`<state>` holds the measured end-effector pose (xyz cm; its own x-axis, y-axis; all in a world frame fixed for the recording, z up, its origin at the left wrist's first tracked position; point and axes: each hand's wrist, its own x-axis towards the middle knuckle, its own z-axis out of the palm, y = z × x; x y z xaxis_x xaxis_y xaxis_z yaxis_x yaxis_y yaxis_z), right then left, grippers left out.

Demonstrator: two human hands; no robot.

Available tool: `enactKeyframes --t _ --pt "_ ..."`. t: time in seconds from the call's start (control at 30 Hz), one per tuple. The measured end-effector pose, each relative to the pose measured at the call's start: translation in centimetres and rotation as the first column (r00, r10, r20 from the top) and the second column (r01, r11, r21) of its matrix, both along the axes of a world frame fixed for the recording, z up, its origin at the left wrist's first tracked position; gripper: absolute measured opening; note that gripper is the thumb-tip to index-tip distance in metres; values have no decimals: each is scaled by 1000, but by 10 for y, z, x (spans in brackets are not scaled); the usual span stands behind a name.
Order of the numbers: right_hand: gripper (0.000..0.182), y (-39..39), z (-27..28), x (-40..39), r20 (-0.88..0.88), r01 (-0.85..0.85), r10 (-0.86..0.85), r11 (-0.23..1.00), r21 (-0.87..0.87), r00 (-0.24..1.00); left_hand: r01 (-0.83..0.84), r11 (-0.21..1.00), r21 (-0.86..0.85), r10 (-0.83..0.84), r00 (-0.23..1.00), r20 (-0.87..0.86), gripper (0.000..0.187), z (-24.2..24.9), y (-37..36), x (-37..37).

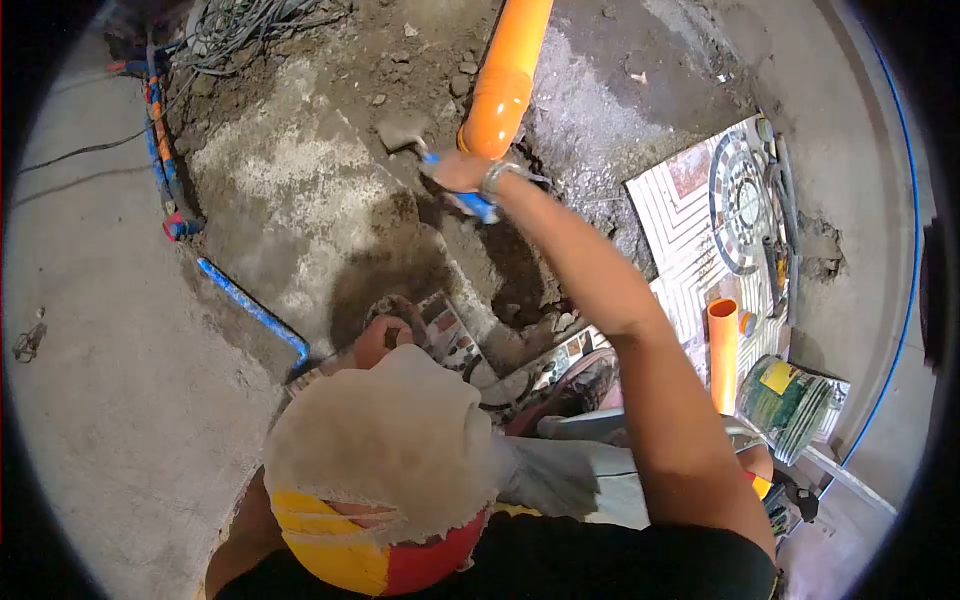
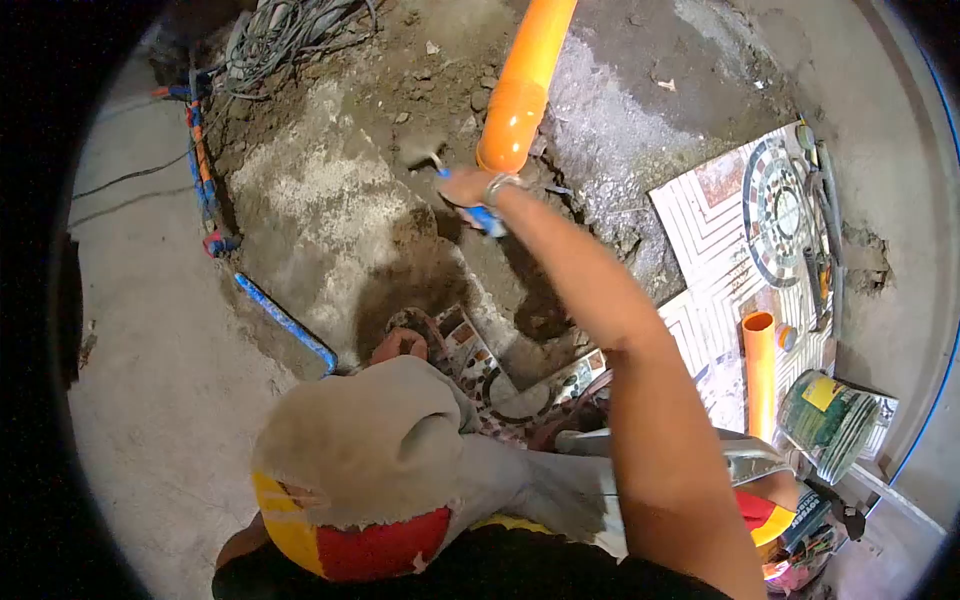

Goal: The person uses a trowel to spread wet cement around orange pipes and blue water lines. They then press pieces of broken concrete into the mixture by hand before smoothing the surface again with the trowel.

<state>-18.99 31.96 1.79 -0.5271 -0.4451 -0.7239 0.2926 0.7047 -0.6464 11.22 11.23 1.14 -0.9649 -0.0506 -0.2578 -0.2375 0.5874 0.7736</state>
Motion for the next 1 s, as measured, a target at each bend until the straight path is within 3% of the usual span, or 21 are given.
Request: enactKeyframes --t 0.03,0.07,0.1,0.13,0.2,0.23,0.3,0.33,0.37,0.43,0.5,0.53,0.57,0.63,0.67,0.7,0.73,0.8,0.87,0.93,1.0 --pt "56 9 2 0 61 -115 109 988 107 992 -7 1000 -4 7 1000 6 18 15 2 -3" --pt "59 25 -7 17 -3 -95 97 982 161 995 -62 995 76 50 987 150 18 29 2 -4" --pt "59 42 -1 29 -41 -211 222 960 187 974 -135 979 151 90 957 277 17 34 3 -10" --pt "59 59 7 40 -78 -324 348 920 219 934 -158 976 151 114 957 266 17 25 -3 -15" --pt "45 85 44 56 146 -295 265 921 255 953 -62 951 303 -30 957 289 16 6 -15 -13" --pt "45 86 68 51 149 -303 272 917 260 951 -33 934 357 -78 953 293 16 1 -15 -14" --pt "39 86 113 47 129 -214 199 970 113 971 5 971 240 -30 995 98 15 14 -5 -10" --pt "38 77 115 43 154 -168 146 976 137 977 14 980 199 -22 999 41 15 21 0 -6" --pt "37 60 110 25 165 -121 95 979 162 982 -52 988 148 40 996 79 14 29 5 -10" --pt "36 36 66 -10 70 -256 253 966 46 965 -101 990 97 91 990 110 13 26 7 -9" --pt "38 14 9 -18 338 27 -36 999 31 940 -181 946 270 159 982 103 14 16 7 -6" --pt "38 22 2 -10 347 35 -45 999 36 937 -176 946 273 150 982 114 14 16 8 -6" --pt "37 33 -5 9 61 -193 188 977 91 980 -119 980 160 119 993 15 13 18 8 -5" --pt "35 62 -8 53 -257 -358 410 906 228 875 -105 994 33 107 992 -72 13 20 9 -1" --pt "33 91 -14 82 -306 -297 368 920 254 878 -102 995 12 103 991 -86 13 21 9 -2" --pt "31 104 34 93 -59 -294 318 922 252 946 -108 994 11 109 991 -80 13 20 9 -3" --pt "27 140 19 102 -113 -540 605 768 345 788 -116 993 38 118 991 -60 13 17 8 -4" --pt "20 175 35 122 -301 -703 764 644 303 570 -125 990 71 127 992 -26 12 16 8 -2" --pt "22 179 41 131 -310 -624 718 695 357 623 -127 988 82 129 992 -9 12 18 9 -2" --pt "29 123 91 120 -110 -285 358 866 410 927 -128 989 77 128 992 10 12 19 8 -2" --pt "32 87 70 112 -306 -105 206 943 316 929 -121 990 71 120 993 12 12 17 8 -4"
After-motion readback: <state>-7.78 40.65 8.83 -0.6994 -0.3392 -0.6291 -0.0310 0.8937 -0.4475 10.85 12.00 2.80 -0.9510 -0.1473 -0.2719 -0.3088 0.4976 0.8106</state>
